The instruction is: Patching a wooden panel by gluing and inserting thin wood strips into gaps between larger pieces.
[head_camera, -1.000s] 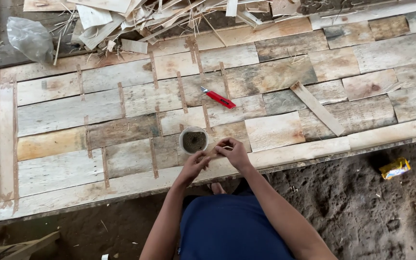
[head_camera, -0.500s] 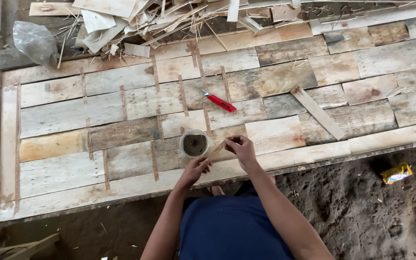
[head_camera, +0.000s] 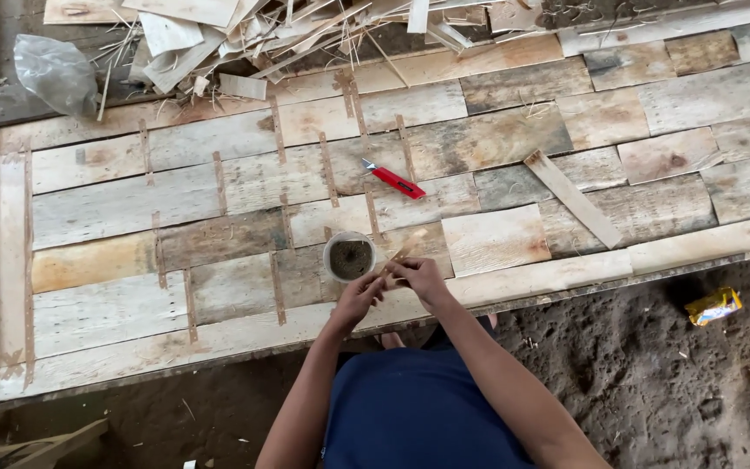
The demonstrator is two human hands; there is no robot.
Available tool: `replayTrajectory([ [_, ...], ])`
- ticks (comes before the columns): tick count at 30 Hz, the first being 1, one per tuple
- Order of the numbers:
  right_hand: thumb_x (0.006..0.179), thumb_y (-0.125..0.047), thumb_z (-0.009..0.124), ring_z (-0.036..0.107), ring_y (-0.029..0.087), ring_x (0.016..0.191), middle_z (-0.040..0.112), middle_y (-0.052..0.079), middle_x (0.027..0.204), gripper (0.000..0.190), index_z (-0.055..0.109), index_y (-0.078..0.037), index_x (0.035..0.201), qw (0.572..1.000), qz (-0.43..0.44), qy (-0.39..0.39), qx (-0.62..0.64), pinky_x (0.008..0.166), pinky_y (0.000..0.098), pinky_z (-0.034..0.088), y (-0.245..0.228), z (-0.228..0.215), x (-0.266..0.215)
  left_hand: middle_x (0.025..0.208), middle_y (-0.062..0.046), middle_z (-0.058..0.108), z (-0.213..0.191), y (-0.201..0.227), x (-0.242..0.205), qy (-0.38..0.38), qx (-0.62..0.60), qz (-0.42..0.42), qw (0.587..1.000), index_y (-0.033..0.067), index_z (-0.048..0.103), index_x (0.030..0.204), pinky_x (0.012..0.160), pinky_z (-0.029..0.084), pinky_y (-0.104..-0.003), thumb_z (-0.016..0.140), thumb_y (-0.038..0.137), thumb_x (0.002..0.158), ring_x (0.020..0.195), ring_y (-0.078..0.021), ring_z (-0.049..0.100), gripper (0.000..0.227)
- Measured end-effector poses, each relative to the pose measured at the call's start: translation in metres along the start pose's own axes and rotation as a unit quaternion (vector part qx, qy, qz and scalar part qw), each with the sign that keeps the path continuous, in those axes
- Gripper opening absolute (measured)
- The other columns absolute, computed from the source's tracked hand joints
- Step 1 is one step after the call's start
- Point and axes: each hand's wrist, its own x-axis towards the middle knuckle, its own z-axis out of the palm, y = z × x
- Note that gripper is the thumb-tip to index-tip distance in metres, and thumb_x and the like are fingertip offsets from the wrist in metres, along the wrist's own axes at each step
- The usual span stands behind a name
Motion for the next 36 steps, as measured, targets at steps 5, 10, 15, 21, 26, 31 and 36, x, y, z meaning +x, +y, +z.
replayTrajectory([
  [5,0.084,-0.019,0.089,0.073,0.016,0.073,0.076,0.012,0.08,0.022,0.078,0.0,0.086,1.0,-0.009,0.021,0.019,0.07,0.0259,0.063,-0.008,-0.006,0.004,0.095,-0.008,0.07,-0.005,-0.019,0.007,0.001,-0.016,-0.007,1.0,0.0085,0.071,0.107,0.071,0.055,-0.029,0.057,0.023,0.108,0.079,-0.017,0.064,0.02],
  [10,0.085,-0.018,0.088,0.074,0.017,0.071,0.076,0.012,0.077,0.02,0.078,0.0,0.084,0.999,-0.01,0.038,0.027,0.071,0.0275,0.064,-0.02,-0.007,0.001,0.098,-0.012,0.071,-0.01,-0.03,0.011,-0.003,-0.018,-0.011,1.0,0.0051,0.071,0.114,0.071,0.056,-0.033,0.057,0.024,0.108,0.079,-0.0192,0.064,0.024],
  [15,0.086,-0.02,0.087,0.074,0.018,0.073,0.077,0.013,0.083,0.022,0.077,0.0,0.088,0.997,-0.012,0.065,0.05,0.072,0.0299,0.065,-0.013,-0.01,0.009,0.094,-0.01,0.068,-0.008,-0.018,0.007,0.011,-0.016,-0.004,1.0,0.0055,0.07,0.111,0.07,0.055,-0.031,0.057,0.021,0.108,0.078,-0.0195,0.065,0.021],
  [21,0.08,-0.019,0.09,0.068,0.014,0.07,0.072,0.009,0.077,0.021,0.078,-0.003,0.086,1.0,0.012,-0.006,-0.019,0.066,0.0221,0.059,-0.02,0.021,-0.021,0.091,-0.009,0.069,-0.001,-0.008,0.009,0.011,-0.005,0.017,1.0,0.0072,0.072,0.107,0.067,0.055,-0.029,0.055,0.016,0.107,0.074,-0.0183,0.063,0.019],
  [26,0.08,-0.023,0.09,0.064,0.012,0.065,0.071,0.008,0.075,0.026,0.079,-0.001,0.089,0.998,-0.009,0.006,-0.061,0.063,0.0216,0.058,-0.022,0.009,-0.012,0.091,-0.01,0.069,-0.004,-0.018,0.01,0.011,0.007,0.018,1.0,0.0066,0.071,0.105,0.067,0.056,-0.031,0.053,0.017,0.108,0.074,-0.0199,0.065,0.021],
  [31,0.08,-0.027,0.091,0.064,0.01,0.059,0.067,0.006,0.068,0.025,0.079,-0.005,0.084,0.998,-0.021,0.022,-0.048,0.06,0.0198,0.057,-0.016,0.002,-0.001,0.093,-0.01,0.067,-0.003,-0.009,0.002,0.012,0.0,0.004,1.0,0.0061,0.068,0.103,0.066,0.054,-0.029,0.051,0.02,0.109,0.075,-0.0192,0.063,0.023],
  [36,0.08,-0.021,0.091,0.07,0.015,0.067,0.069,0.01,0.075,0.023,0.078,-0.002,0.085,0.999,-0.018,0.016,-0.03,0.064,0.0238,0.061,-0.015,0.0,-0.002,0.097,-0.012,0.067,-0.002,-0.015,0.003,0.013,-0.001,0.014,1.0,0.0068,0.067,0.103,0.067,0.054,-0.032,0.05,0.019,0.11,0.077,-0.0209,0.065,0.022],
])
